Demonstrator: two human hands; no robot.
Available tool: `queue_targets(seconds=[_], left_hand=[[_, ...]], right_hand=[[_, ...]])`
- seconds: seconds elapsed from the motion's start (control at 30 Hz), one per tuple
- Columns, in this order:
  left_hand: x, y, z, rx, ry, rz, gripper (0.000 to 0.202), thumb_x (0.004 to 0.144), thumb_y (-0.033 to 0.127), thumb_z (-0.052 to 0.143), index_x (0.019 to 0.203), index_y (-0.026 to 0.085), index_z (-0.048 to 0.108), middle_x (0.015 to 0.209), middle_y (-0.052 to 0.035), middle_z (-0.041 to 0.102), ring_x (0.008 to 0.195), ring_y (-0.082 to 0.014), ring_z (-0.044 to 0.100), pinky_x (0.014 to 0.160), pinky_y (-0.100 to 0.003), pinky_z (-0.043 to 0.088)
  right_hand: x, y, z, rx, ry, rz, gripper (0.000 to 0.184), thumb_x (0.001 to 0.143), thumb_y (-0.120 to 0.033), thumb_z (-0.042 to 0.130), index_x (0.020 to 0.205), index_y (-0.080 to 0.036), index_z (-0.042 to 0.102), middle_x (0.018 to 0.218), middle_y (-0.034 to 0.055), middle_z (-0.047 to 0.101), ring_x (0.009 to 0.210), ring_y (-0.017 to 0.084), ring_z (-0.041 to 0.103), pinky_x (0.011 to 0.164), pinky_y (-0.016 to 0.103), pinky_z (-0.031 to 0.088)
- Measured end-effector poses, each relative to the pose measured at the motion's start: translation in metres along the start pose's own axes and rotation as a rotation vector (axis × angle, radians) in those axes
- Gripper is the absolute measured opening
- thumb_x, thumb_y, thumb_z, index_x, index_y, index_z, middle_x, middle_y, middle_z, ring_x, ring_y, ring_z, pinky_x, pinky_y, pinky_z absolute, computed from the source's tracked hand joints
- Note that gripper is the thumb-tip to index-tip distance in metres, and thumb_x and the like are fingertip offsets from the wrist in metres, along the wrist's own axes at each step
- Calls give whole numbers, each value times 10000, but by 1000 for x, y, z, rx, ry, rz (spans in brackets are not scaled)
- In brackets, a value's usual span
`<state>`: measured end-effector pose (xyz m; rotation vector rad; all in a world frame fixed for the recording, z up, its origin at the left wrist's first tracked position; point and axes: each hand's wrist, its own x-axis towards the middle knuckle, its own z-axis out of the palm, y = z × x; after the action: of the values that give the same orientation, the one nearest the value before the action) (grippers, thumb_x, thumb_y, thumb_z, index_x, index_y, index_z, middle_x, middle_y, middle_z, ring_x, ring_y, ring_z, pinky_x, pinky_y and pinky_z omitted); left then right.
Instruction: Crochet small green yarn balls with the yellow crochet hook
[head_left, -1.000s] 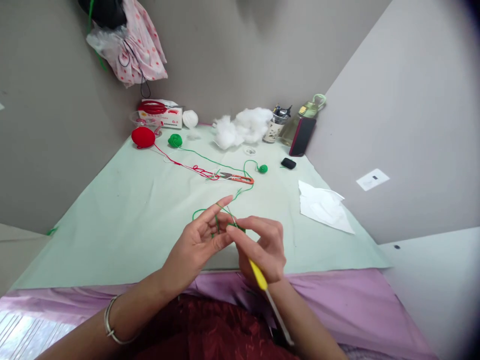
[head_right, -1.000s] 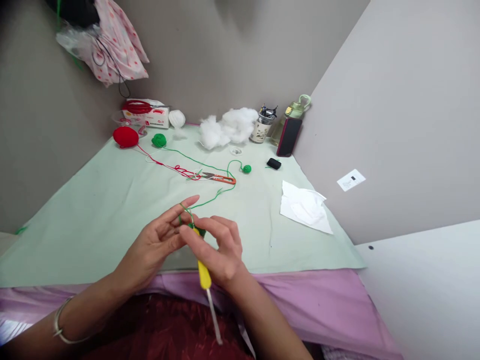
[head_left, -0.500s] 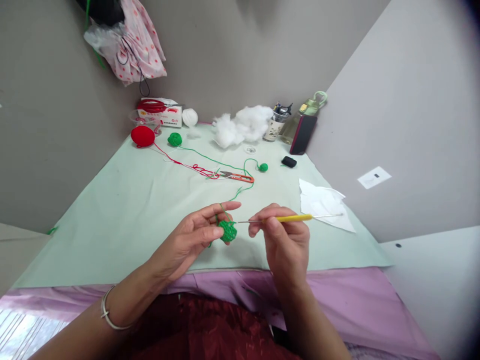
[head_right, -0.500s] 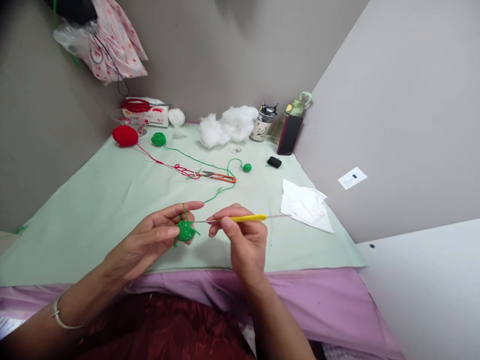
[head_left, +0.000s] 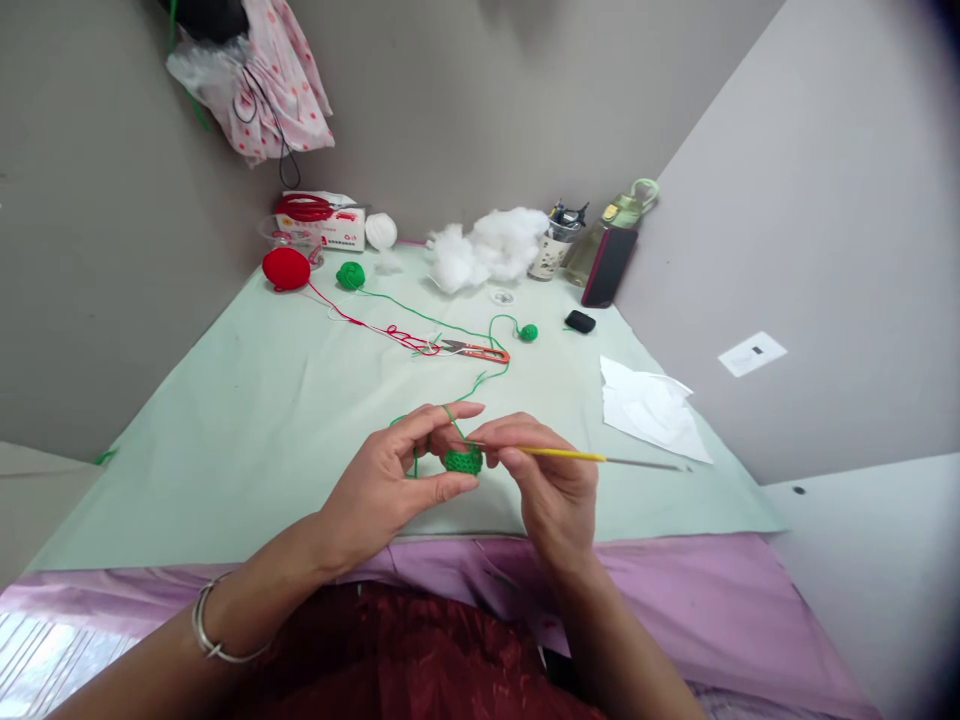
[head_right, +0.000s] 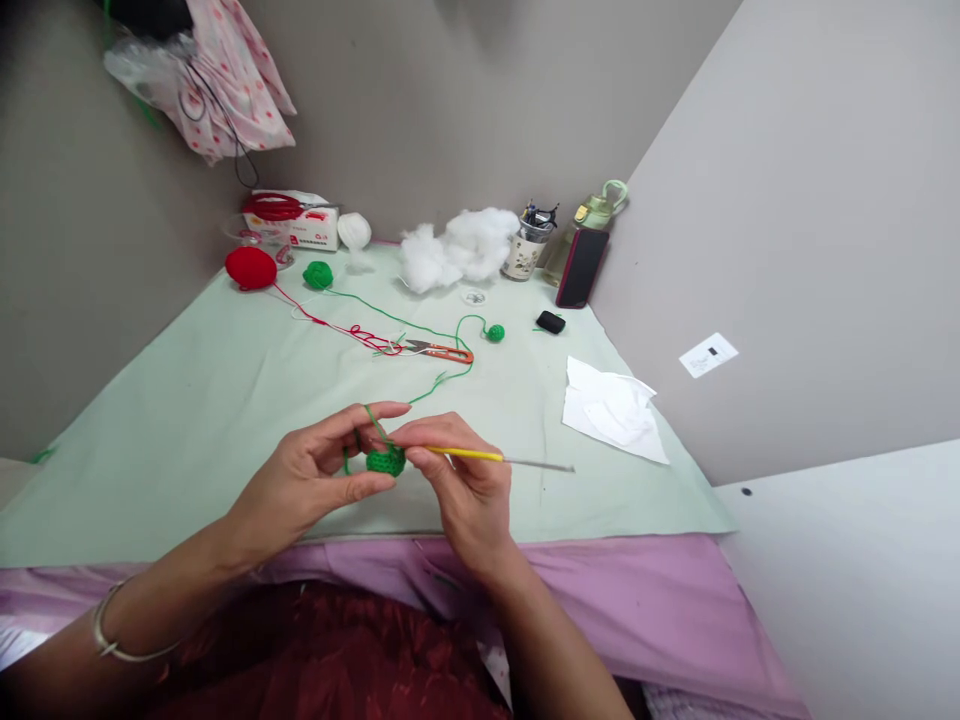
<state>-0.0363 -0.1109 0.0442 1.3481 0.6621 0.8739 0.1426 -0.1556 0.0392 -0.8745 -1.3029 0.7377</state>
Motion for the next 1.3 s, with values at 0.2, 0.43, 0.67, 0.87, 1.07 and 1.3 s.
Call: queue_targets(seconds=[0.2,0.43,0.67,0.87,1.07,1.3], left_hand=[[2,7,-2,93,-17,60,516,828,165,822,1314,311,728,911,23,620,932,-149,598,990,-331,474],[2,8,-4,186,-35,75,485,844,172,803,1304,311,735,916,15,624,929,-160,607,955,-328,495],[3,9,-5,225,-42,92,450,855,210,802,1293,294,747,915,-7,648,938,-188,627,968,-354,491],[4,12,1,121,62,7,468,805,221,836,1265,252,756,857,1,659,852,-179,617,903,-346,506],[-5,3,16,-227,171,-122,530,810,347,870,1318,276,736,967,-6,661,926,-162,593,874,-285,497],[-5,4,12,-493,23,-288,525,766,318,903,1275,312,771,903,6,615,824,-127,546,836,-273,458]], right_hand=[[2,6,-6,239,-37,133,136,1009,-309,651,992,-271,781,927,23,778,778,151,658,731,316,524],[6,1,-15,151,-113,111,167,1021,-329,623,992,-258,772,921,33,762,793,173,688,725,336,556],[10,-15,-22,-113,-217,21,179,1036,-257,585,1015,-249,763,935,44,778,832,182,716,763,355,592],[4,-8,-16,-454,-242,-384,283,1010,-131,580,1184,-306,718,1069,60,793,963,213,746,783,382,620],[-14,5,-4,-968,-90,-719,421,899,-41,704,1239,-287,731,1034,74,792,958,223,719,801,358,642],[-5,3,1,-399,26,-430,322,982,-148,643,1187,-359,774,971,47,791,836,211,744,658,355,621]])
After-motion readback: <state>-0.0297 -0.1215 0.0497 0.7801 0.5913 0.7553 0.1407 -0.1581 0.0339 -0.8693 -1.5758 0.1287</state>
